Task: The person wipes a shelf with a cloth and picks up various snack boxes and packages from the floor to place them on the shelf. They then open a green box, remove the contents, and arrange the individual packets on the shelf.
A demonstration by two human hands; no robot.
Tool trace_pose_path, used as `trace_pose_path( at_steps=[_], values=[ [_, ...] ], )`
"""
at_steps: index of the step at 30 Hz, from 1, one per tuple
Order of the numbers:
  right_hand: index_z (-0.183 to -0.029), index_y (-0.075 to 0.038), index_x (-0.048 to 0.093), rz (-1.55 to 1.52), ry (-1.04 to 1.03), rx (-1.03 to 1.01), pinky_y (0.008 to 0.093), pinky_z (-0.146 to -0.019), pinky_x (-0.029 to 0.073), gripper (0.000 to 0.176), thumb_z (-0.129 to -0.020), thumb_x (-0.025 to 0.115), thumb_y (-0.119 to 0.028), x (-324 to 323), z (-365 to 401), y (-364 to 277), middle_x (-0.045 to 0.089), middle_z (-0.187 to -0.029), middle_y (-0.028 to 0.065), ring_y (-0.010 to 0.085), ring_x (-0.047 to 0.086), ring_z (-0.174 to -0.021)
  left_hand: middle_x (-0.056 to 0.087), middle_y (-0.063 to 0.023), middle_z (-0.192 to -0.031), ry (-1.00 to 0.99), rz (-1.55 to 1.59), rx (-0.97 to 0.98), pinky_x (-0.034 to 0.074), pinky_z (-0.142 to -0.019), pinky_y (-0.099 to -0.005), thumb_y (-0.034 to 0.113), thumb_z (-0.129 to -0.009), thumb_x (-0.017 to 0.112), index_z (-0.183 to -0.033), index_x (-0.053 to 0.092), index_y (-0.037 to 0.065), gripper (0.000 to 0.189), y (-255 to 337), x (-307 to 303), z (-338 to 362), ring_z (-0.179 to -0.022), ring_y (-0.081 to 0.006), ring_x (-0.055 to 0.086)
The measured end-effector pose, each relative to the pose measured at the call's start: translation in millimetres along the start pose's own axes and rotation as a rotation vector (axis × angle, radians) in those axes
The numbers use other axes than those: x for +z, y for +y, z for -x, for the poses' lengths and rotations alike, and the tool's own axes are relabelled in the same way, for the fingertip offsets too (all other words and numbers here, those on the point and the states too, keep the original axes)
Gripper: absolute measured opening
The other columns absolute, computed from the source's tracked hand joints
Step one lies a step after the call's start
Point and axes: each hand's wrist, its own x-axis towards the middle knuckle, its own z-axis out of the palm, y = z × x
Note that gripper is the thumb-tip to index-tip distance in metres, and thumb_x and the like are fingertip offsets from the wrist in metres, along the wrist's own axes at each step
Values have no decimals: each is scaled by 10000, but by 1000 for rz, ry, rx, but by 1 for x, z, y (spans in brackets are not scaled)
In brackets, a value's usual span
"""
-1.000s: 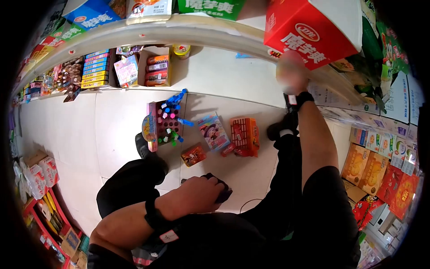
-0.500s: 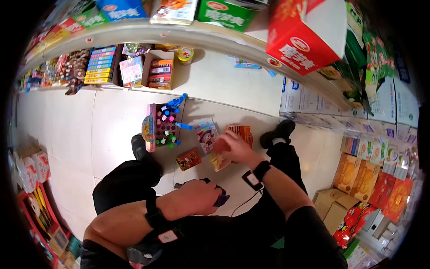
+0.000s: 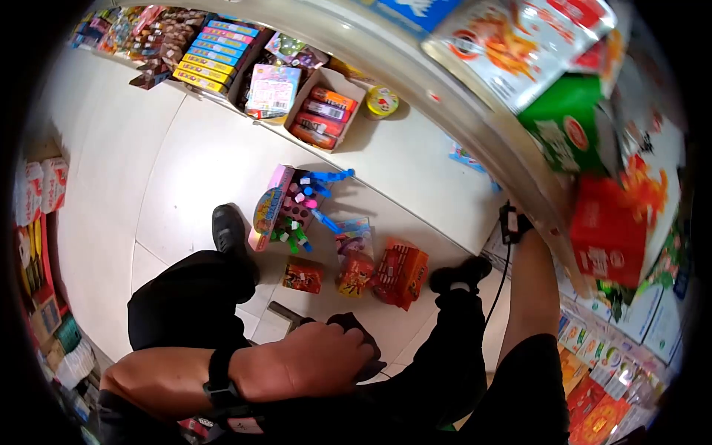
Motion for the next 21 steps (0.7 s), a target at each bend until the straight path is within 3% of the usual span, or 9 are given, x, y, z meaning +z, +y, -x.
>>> trace_pose_path(
  at_steps=[10, 21],
  values=[
    [-1314, -4, 573, 210, 17, -31, 369, -1008, 446, 680, -784, 820, -351, 21, -71, -12, 611, -1272, 196, 278, 560, -1190, 616, -147, -1030, 59, 56, -114, 565, -756, -429, 346, -871, 693, -1132, 595, 52, 405, -30, -13, 8, -910, -337, 678],
    [-1365, -7, 530, 285, -60, -184, 390, -1048, 422, 777, -744, 842, -356, 49, -70, -97, 579, -1327, 228, 331, 539, -1242, 624, -150, -1025, 78, 56, -94, 562, -751, -431, 351, -862, 696, -1132, 600, 53, 413, -33, -2, 0, -900, -344, 682]
  ],
)
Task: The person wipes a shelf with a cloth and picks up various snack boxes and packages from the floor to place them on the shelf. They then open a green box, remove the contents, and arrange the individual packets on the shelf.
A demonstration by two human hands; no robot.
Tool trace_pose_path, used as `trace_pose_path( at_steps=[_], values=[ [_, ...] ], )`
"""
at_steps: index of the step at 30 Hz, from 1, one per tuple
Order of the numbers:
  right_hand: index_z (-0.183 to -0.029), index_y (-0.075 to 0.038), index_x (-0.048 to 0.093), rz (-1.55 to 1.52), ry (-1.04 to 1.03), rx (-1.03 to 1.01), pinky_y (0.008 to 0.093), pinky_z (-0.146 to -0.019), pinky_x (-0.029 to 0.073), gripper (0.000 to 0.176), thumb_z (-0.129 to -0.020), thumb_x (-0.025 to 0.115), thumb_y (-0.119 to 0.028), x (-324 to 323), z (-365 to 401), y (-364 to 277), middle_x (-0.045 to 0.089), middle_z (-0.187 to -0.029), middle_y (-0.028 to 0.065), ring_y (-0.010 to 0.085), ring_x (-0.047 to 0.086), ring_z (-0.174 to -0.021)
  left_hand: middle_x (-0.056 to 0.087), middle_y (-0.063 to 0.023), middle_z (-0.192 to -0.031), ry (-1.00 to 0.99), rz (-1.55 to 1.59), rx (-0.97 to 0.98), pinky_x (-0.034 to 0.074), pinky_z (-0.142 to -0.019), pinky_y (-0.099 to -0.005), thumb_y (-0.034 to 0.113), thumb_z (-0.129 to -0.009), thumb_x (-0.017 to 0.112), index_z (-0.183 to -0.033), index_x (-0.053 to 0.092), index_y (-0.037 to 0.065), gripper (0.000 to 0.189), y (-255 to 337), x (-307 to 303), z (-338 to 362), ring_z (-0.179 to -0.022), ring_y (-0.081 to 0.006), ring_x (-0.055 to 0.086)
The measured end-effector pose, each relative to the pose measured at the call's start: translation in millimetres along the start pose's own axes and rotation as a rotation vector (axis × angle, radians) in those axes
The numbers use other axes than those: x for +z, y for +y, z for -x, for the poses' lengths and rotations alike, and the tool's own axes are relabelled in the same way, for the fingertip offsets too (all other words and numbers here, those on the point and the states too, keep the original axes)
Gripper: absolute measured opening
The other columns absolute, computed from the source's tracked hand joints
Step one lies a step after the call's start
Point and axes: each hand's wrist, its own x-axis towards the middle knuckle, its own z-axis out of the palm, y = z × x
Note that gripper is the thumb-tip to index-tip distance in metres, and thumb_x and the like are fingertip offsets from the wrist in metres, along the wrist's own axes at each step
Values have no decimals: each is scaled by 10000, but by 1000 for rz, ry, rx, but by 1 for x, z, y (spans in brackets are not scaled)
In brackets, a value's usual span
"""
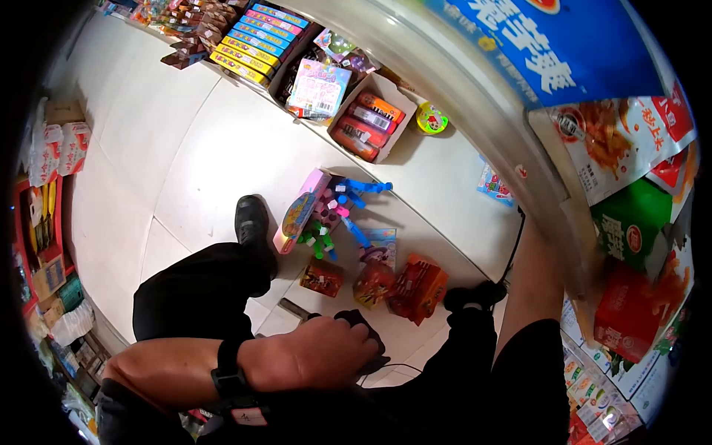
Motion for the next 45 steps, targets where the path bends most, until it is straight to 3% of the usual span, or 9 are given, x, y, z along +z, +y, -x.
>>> trace_pose_path(
  at_steps=[11, 13, 14, 21, 25, 33, 40, 43, 45],
  values=[
    [-1411, -10, 490, 243, 67, -194, 410, -1085, 400, 869, -708, 862, -360, 6, 32, -107, 550, -1377, 257, 380, 519, -1289, 635, -141, -1001, 32, -52, 10, 559, -737, -432, 338, -858, 682, -1106, 622, 61, 376, 7, 17, 3, -869, -333, 683],
    [-1420, -25, 480, -158, -180, 214, 426, -1079, 418, 962, -629, 904, -372, -3, 52, -145, 526, -1397, 271, 391, 501, -1313, 636, -142, -1003, 45, -66, 18, 558, -734, -430, 333, -868, 672, -1099, 630, 60, 360, 9, 23, 5, -864, -330, 681],
    [-1438, -27, 453, 79, -82, 68, 436, -1084, 427, 980, -622, 906, -326, -3, 55, -151, 494, -1427, 261, 395, 477, -1336, 636, -142, -1003, 48, -70, 19, 558, -734, -430, 333, -868, 672, -1099, 630, 60, 360, 9, 26, 7, -864, -330, 681],
    [-1468, -63, 417, 149, -48, 30, 484, -1087, 431, 931, -673, 860, -260, 6, 64, -155, 449, -1446, 259, 424, 433, -1362, 635, -136, -1013, 109, -111, 62, 550, -725, -429, 320, -882, 660, -1112, 623, 60, 349, 18, 34, 13, -867, -321, 673],
    [-1483, -51, 382, -241, 116, -101, 398, -978, 511, 909, -708, 849, -140, 48, 62, -114, 601, -1306, 176, 302, 607, -1191, 631, -129, -1037, 66, -136, 63, 546, -749, -427, 323, -883, 662, -1152, 612, 59, 380, 26, 30, 22, -901, -317, 665],
    [-1572, -25, 166, -1320, -148, 509, 357, -964, 533, 968, -819, 775, -2, 13, 222, -169, 552, -1363, 168, 241, 635, -1123, 628, -128, -1041, 71, -169, 96, 545, -739, -437, 322, -854, 699, -1150, 614, 59, 405, 32, 39, 26, -907, -324, 659],
    [-1607, -71, 100, -1037, -444, 670, 422, -1109, 380, 1020, -872, 768, -303, 54, 288, -190, 399, -1503, 230, 315, 451, -1346, 626, -118, -998, 81, -232, 174, 554, -695, -418, 332, -838, 707, -1086, 621, 58, 380, 29, 42, 25, -855, -304, 669],
    [-1597, -11, 103, -1020, -138, 504, 409, -1178, 287, 1021, -881, 742, -359, 59, 242, -112, 275, -1599, 219, 310, 314, -1462, 626, -118, -989, 96, -200, 157, 556, -686, -423, 335, -839, 705, -1080, 623, 63, 372, 24, 42, 24, -855, -304, 672],
    [-1424, 47, 450, -678, 103, 233, 426, -1172, 297, 717, -900, 702, -372, 78, 198, 24, 432, -1472, 276, 379, 386, -1401, 626, -118, -984, 99, -174, 134, 557, -682, -426, 337, -840, 703, -1077, 624, 66, 368, 22, 38, 22, -856, -306, 674]
  ],
)
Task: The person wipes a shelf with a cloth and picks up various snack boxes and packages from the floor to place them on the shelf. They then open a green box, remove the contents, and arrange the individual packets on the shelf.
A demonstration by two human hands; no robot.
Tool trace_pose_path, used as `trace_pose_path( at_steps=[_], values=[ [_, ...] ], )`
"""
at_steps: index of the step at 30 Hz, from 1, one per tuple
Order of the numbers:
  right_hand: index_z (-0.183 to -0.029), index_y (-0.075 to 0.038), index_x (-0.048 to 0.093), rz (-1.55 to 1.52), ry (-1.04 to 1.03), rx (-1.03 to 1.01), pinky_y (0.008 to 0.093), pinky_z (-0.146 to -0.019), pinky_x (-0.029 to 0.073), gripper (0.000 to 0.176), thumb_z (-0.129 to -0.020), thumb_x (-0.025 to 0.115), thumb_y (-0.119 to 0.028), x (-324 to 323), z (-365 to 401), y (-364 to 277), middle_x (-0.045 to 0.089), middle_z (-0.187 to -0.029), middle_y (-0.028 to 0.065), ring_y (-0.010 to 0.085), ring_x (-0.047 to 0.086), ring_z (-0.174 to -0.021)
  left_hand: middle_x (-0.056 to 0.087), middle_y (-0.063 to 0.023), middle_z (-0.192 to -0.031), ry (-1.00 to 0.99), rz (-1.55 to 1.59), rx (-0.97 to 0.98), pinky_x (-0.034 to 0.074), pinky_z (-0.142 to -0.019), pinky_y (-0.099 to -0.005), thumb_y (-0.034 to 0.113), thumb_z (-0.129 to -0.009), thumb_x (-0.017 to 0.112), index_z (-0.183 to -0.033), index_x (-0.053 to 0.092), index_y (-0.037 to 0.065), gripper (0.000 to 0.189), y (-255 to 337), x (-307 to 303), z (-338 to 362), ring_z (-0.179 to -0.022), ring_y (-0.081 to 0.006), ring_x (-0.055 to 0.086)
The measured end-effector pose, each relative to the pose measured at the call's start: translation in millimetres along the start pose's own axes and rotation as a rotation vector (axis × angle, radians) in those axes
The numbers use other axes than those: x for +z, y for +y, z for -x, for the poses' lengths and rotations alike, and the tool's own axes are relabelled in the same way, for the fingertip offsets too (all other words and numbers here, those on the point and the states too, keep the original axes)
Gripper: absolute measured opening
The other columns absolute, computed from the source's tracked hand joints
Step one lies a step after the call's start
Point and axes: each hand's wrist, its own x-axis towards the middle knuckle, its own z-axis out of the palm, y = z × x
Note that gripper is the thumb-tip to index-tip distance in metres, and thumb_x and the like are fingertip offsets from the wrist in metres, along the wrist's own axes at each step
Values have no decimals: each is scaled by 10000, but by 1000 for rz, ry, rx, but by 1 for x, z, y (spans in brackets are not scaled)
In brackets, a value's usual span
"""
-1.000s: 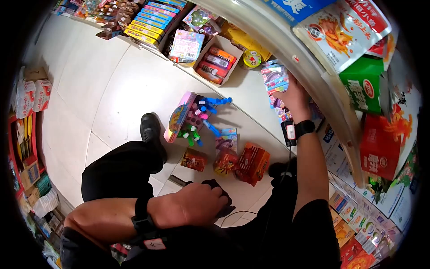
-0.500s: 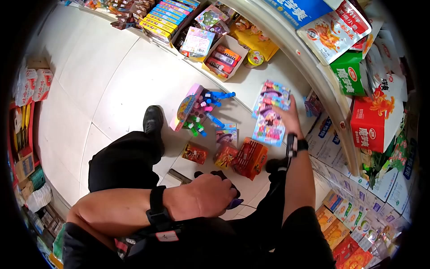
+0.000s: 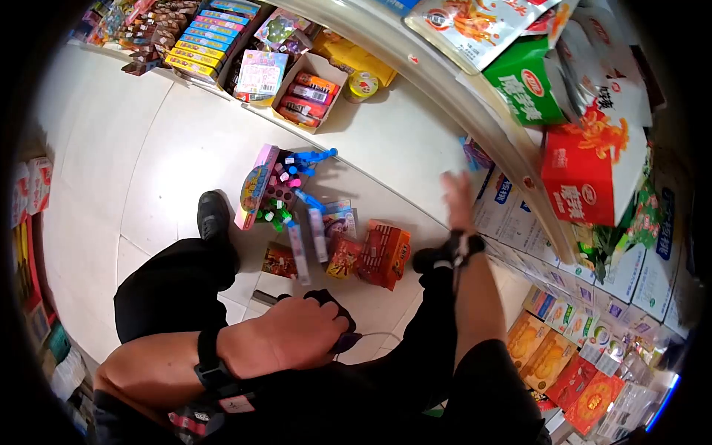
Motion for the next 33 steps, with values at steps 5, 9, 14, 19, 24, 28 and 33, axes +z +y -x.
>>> trace_pose_path(
  at_steps=[5, 9, 14, 19, 24, 28, 33],
  values=[
    [-1317, 24, 540, 920, 198, -75, 429, -1076, 440, 393, -925, 574, 25, -102, -96, 43, 522, -1410, 218, 325, 501, -1300, 652, -136, -1028, -70, 54, -127, 558, -743, -433, 293, -843, 688, -1097, 654, 68, 342, -9, -16, -14, -912, -327, 676],
    [-1317, 21, 542, 747, 131, 129, 428, -1073, 442, 393, -925, 573, 25, -121, -131, 64, 525, -1408, 217, 322, 501, -1299, 654, -142, -1041, -106, 123, -167, 560, -754, -428, 287, -847, 687, -1117, 652, 68, 350, -18, -27, -29, -931, -326, 679],
    [-1316, 19, 543, 698, 80, 158, 426, -1070, 446, 392, -925, 572, 24, -122, -149, 71, 528, -1404, 215, 318, 502, -1297, 656, -150, -1042, -111, 88, -149, 559, -761, -421, 283, -863, 679, -1123, 653, 57, 345, -23, -36, -39, -925, -326, 686],
    [-1315, 16, 545, 669, 32, 141, 424, -1066, 449, 392, -924, 571, 24, -113, -147, 63, 530, -1401, 213, 314, 502, -1296, 660, -148, -1028, -93, 97, -125, 556, -747, -420, 283, -862, 679, -1109, 654, 54, 337, -24, -38, -45, -910, -324, 689],
    [-1314, 13, 546, 613, -16, 141, 422, -1063, 453, 391, -924, 570, 23, -100, -143, 53, 533, -1397, 211, 310, 503, -1295, 664, -145, -1030, -95, 77, -126, 556, -749, -421, 287, -863, 679, -1108, 654, 53, 339, -20, -33, -42, -914, -323, 689],
    [-1313, 11, 548, 545, -53, 161, 420, -1060, 456, 391, -923, 570, 23, -87, -142, 49, 535, -1394, 209, 307, 503, -1294, 651, -141, -1022, -113, 79, -117, 556, -760, -420, 312, -857, 691, -1114, 633, 50, 371, -17, -22, -36, -919, -323, 683],
    [-1313, 8, 549, 402, -43, 181, 418, -1057, 459, 391, -923, 569, 22, -72, -156, 43, 538, -1391, 207, 303, 504, -1293, 640, -135, -1026, -172, 66, -114, 557, -770, -419, 333, -856, 694, -1120, 615, 50, 395, -20, -10, -32, -929, -320, 678]
  ],
)
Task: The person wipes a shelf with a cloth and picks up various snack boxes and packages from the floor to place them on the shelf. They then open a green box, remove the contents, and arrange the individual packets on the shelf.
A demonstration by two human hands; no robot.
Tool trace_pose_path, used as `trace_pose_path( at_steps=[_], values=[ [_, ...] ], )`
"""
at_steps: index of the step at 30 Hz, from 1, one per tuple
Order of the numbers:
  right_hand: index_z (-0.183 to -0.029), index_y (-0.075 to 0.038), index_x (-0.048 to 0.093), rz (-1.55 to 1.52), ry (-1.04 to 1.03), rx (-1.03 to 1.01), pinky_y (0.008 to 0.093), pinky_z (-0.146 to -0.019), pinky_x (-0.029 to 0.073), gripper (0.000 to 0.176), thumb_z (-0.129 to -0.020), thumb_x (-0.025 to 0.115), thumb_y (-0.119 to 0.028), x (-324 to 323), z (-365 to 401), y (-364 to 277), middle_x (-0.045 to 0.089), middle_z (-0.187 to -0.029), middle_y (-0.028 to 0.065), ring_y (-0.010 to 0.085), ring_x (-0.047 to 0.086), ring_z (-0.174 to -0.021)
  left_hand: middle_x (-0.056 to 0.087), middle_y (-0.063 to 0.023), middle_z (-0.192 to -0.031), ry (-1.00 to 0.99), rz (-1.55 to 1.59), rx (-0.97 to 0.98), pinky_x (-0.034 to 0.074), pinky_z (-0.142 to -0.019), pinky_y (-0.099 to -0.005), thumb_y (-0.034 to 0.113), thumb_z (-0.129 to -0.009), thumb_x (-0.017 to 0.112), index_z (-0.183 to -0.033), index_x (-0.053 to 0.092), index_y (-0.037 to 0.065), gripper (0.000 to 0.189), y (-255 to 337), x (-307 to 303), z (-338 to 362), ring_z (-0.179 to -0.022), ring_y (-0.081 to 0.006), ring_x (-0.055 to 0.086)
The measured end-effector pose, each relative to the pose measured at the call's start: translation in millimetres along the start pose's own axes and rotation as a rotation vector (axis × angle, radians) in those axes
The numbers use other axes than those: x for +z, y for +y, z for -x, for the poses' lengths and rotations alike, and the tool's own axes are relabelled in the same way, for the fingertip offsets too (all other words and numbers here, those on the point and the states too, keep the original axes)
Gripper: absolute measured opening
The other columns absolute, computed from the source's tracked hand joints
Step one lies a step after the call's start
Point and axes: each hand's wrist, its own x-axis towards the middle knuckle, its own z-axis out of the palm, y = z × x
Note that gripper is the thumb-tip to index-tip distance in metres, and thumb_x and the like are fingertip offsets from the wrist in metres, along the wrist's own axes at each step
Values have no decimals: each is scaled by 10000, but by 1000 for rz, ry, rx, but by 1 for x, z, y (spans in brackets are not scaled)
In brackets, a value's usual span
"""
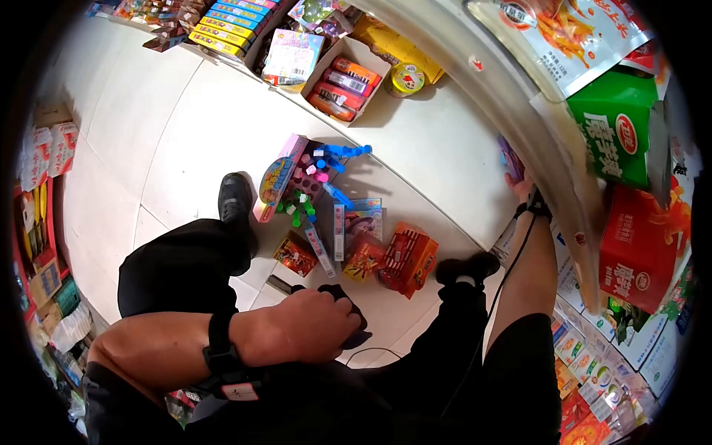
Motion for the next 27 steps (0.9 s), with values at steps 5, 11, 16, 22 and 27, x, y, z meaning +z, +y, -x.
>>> trace_pose_path(
  at_steps=[5, 11, 16, 22, 27],
  values=[
    [-1312, 5, 551, -368, 148, -34, 416, -1053, 463, 390, -922, 568, 22, 23, -29, -14, 541, -1388, 205, 299, 504, -1291, 645, -137, -1044, 19, 15, 7, 557, -780, -422, 318, -858, 684, -1118, 622, 50, 379, -1, -5, -4, -922, -328, 680],
    [-1311, 2, 553, -926, 250, -110, 413, -1049, 467, 390, -922, 566, 22, 41, -26, -20, 544, -1383, 203, 295, 505, -1290, 646, -133, -1040, 40, 45, -16, 556, -771, -429, 315, -858, 686, -1128, 626, 52, 381, 0, -6, 1, -923, -326, 677],
    [-1303, -8, 561, -805, 74, -215, 410, -1031, 487, 383, -921, 569, 7, 25, 78, -18, 565, -1354, 184, 283, 533, -1257, 644, -121, -1037, 73, 16, 9, 552, -748, -427, 311, -849, 693, -1125, 629, 63, 377, 5, -2, 7, -896, -317, 670],
    [-1449, -65, 392, -1308, -285, 320, 427, -963, 538, 580, -913, 600, 11, 43, 292, -141, 584, -1307, 140, 275, 631, -1123, 642, -110, -1020, 112, -72, 85, 550, -732, -420, 321, -833, 701, -1117, 634, 70, 384, 13, 12, 17, -882, -311, 667],
    [-1608, -82, 123, -1163, -325, 554, 471, -986, 493, 902, -884, 656, -5, 98, 323, -113, 512, -1390, 179, 294, 554, -1241, 643, -112, -1007, 147, -187, 124, 551, -723, -426, 340, -824, 706, -1103, 639, 75, 390, 14, 33, 21, -864, -310, 675]
  ],
)
